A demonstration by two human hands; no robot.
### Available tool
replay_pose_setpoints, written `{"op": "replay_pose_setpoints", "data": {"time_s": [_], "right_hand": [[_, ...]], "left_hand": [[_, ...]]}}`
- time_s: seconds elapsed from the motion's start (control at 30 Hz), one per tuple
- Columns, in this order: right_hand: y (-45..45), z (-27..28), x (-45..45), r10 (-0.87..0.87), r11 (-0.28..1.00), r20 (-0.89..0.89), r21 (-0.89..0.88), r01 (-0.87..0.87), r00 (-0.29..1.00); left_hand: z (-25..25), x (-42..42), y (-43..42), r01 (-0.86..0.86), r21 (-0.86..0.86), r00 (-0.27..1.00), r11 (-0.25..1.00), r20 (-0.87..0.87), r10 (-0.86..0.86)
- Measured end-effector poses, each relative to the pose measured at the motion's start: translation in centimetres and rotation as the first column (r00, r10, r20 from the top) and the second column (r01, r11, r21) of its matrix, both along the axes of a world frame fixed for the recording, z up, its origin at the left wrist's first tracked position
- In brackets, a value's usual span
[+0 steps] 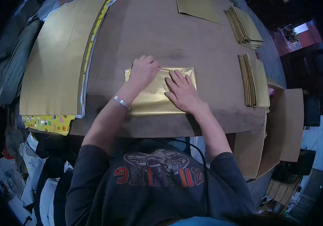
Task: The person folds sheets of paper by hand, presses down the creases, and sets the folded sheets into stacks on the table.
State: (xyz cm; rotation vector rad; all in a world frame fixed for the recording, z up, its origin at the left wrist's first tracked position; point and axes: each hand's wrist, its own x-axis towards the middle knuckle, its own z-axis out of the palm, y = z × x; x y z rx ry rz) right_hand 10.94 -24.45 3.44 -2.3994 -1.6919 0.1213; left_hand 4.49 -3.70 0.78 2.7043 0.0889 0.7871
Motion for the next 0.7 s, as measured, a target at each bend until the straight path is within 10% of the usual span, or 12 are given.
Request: {"op": "replay_pose_setpoints", "data": {"time_s": [0.07, 0.23, 0.47, 0.7], "right_hand": [[0.0, 0.0, 0.7, -0.083, 0.991, -0.021, -0.105, 0.081, 0.996], [-0.3, -0.8, 1.1, -0.057, 0.993, 0.053, -0.101, 0.062, 0.997], [0.3, -0.6, 0.5, -0.221, 0.963, 0.022, -0.156, 0.222, 0.975], [0.4, 0.1, 0.5, -0.225, 0.953, 0.034, -0.201, 0.227, 0.974]], "left_hand": [[0.5, -0.5, -1.2, -0.063, 0.133, 0.994, 0.989, 0.096, 0.050], [1.7, -4.5, -6.0, 0.177, -0.213, 0.973, 0.961, -0.107, -0.203], [1.6, -6.8, -3.0, 0.102, 0.043, 0.901, 0.994, -0.428, -0.074], [1.7, -6.5, -1.6, 0.115, 0.095, 0.935, 0.989, -0.347, -0.075]]}}
